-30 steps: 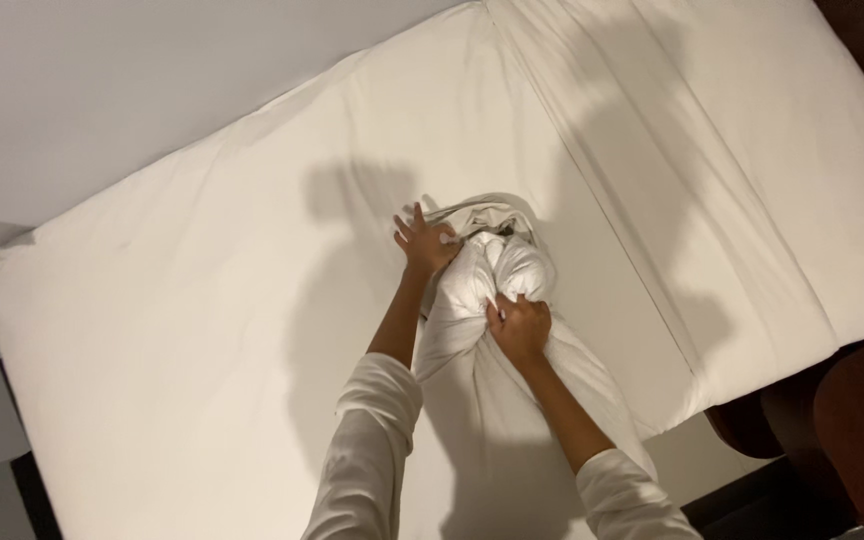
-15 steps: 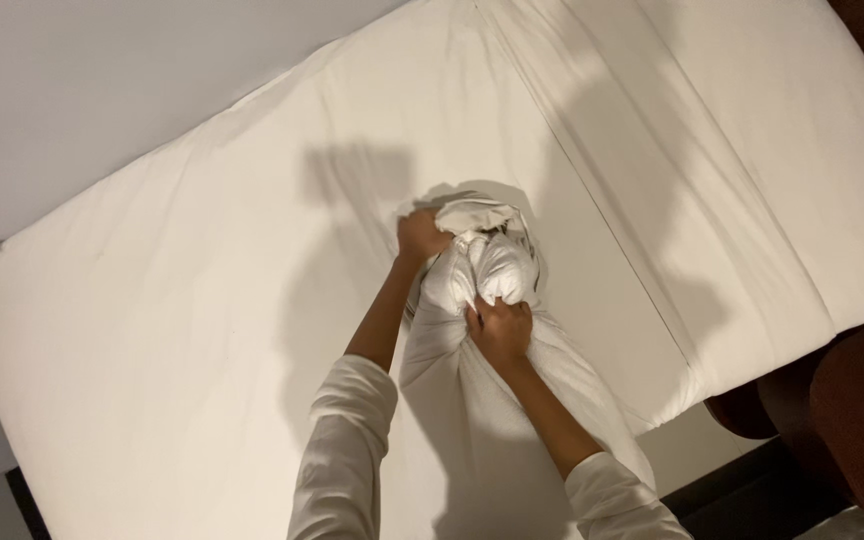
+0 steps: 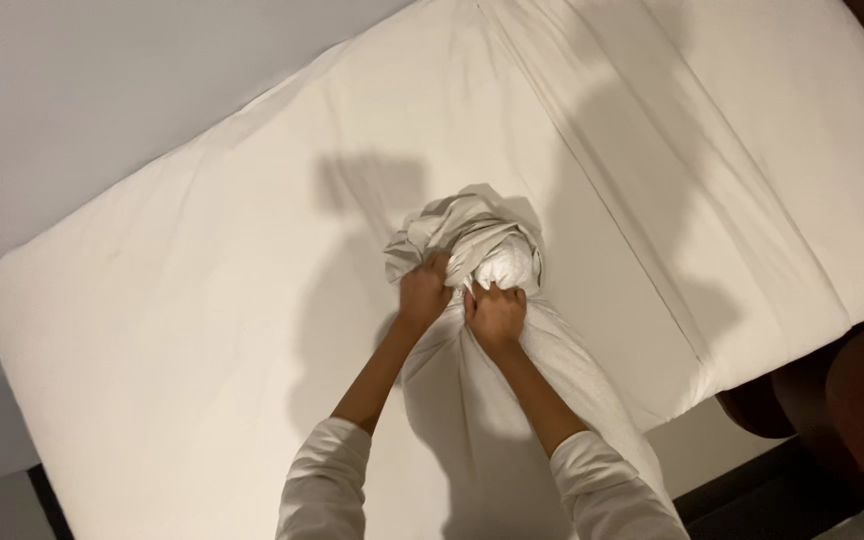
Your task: The person folds a light-colored cloth on a bed, then gathers a pillow and wraps the cloth around the center of the pillow, tucking the ends to create a decorative shape.
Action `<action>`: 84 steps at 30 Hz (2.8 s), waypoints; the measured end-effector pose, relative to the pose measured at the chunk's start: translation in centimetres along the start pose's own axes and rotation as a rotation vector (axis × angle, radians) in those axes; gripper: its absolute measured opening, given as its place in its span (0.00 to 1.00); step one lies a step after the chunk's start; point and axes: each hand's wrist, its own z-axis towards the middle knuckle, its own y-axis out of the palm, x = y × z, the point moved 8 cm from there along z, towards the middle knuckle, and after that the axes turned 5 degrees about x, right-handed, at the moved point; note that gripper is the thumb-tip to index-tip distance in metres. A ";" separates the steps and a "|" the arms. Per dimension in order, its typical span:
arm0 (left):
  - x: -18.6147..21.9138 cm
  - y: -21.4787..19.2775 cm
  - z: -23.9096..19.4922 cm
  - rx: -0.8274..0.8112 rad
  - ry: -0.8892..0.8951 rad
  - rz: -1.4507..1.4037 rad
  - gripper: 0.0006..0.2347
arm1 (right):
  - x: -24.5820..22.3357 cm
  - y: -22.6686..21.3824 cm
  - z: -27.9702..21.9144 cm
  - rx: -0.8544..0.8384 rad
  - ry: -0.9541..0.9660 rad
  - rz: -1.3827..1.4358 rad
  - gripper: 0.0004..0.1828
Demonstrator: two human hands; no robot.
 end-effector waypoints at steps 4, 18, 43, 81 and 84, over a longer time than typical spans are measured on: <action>1.6 -1.3 2.6 0.038 -0.036 -0.093 0.26 | -2.6 0.1 -0.8 0.002 -0.062 -0.009 0.06; 6.0 -0.1 -1.1 -0.125 0.239 -0.350 0.26 | 2.5 7.1 -3.4 -0.485 0.196 -0.006 0.15; -2.4 1.0 -5.4 0.311 0.047 0.135 0.27 | 11.1 2.9 -3.3 -0.077 0.113 -0.093 0.43; -3.3 -2.4 -12.3 0.094 -0.300 -0.679 0.20 | -6.9 3.5 -4.8 -0.340 -0.278 0.151 0.13; -6.1 -1.5 -10.6 0.091 -0.432 -0.999 0.15 | -6.3 2.6 -5.5 -0.357 -0.313 0.122 0.16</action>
